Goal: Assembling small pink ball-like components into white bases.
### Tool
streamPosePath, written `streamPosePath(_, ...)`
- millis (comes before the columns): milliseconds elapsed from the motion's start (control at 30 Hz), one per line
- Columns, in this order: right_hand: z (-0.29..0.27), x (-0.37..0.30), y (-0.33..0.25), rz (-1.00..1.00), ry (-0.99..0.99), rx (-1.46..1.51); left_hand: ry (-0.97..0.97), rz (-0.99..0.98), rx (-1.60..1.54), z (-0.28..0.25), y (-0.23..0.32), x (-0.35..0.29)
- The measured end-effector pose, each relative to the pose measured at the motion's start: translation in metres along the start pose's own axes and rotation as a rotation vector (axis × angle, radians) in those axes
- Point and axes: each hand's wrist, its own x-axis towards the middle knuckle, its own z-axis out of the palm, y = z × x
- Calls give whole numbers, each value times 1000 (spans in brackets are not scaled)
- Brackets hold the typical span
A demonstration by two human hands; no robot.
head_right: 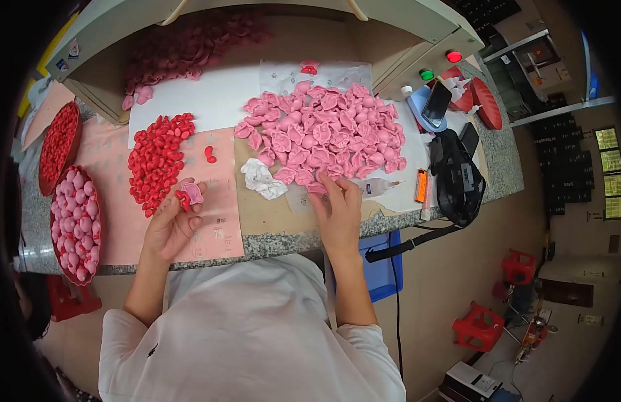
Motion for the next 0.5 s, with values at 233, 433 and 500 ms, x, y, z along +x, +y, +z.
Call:
streamPosePath(233, -7, -30, 6, -4, -127, 114, -9, -38, 61, 0, 1, 8)
streamPosePath(433, -16, -28, 3, 228, -136, 167, -31, -90, 36, 3, -10, 9)
streamPosePath(500, -14, -24, 2, 185, -187, 106, -43, -105, 26, 2, -14, 7)
